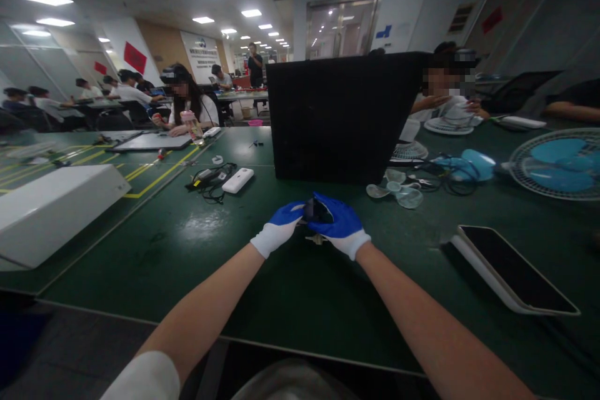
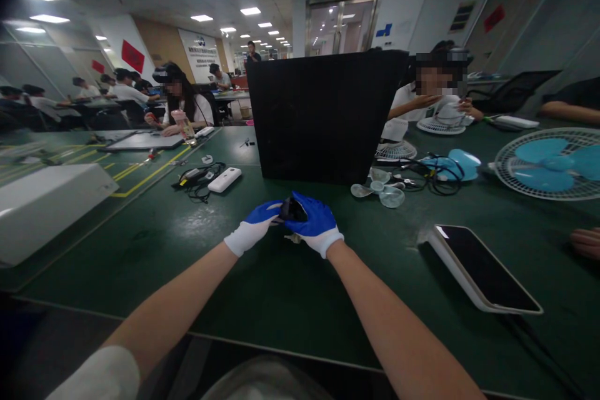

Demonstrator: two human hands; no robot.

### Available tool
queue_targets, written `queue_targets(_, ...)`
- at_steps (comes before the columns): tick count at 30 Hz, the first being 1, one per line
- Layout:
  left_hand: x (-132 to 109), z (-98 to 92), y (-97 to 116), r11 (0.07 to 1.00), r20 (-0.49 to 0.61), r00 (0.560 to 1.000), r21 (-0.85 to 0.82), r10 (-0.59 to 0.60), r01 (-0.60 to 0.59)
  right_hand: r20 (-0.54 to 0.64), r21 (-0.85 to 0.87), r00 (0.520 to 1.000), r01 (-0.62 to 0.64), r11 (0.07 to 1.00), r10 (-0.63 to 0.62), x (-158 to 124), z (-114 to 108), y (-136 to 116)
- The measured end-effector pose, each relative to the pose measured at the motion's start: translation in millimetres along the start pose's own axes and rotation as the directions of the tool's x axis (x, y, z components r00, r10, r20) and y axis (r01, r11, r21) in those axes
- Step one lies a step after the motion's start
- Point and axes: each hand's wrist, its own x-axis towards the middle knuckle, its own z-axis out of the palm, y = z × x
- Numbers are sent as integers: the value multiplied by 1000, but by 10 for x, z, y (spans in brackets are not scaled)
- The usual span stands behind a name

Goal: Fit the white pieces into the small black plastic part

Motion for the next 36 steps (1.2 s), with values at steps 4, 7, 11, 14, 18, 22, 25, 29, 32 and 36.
queue_targets(4, -159, -283, 99, 836, 152, 972, 497, 178, -230, 43, 19, 998, 39, 999, -40, -26, 42, -59)
queue_targets(7, -228, -361, 130, 678, 153, 973, 698, 174, -232, 64, 4, 990, 127, 992, -127, -42, 2, -156)
queue_targets(11, -169, -435, 75, 554, 48, 984, 821, 170, -136, 11, -45, 994, 109, 993, -109, 20, -266, -56)
queue_targets(14, -71, -505, -32, 548, -49, 990, 836, 132, -32, 84, -255, 983, -134, 958, 160, 99, -441, 223)
queue_targets(18, 30, -564, -178, 578, -96, 995, 814, 40, 56, 239, -237, 937, -199, 951, 256, 155, -426, 567)
queue_targets(22, 61, -577, -238, 595, -77, 997, 802, 20, 50, 275, -201, 922, -222, 954, 272, 162, -305, 616)
queue_targets(25, 50, -568, -238, 605, -68, 998, 795, 14, 46, 203, -331, 949, -166, 929, 242, 160, -238, 523)
queue_targets(29, 27, -548, -219, 609, -50, 999, 793, 16, 30, 262, -399, 939, -105, 911, 223, 154, -194, 425)
queue_targets(32, 16, -542, -203, 585, -19, 1000, 811, 16, 6, 281, -381, 918, -160, 911, 279, 148, -209, 400)
queue_targets(36, 14, -551, -213, 577, -4, 1000, 817, 18, -7, 355, -353, 860, -241, 904, 367, 133, -252, 365)
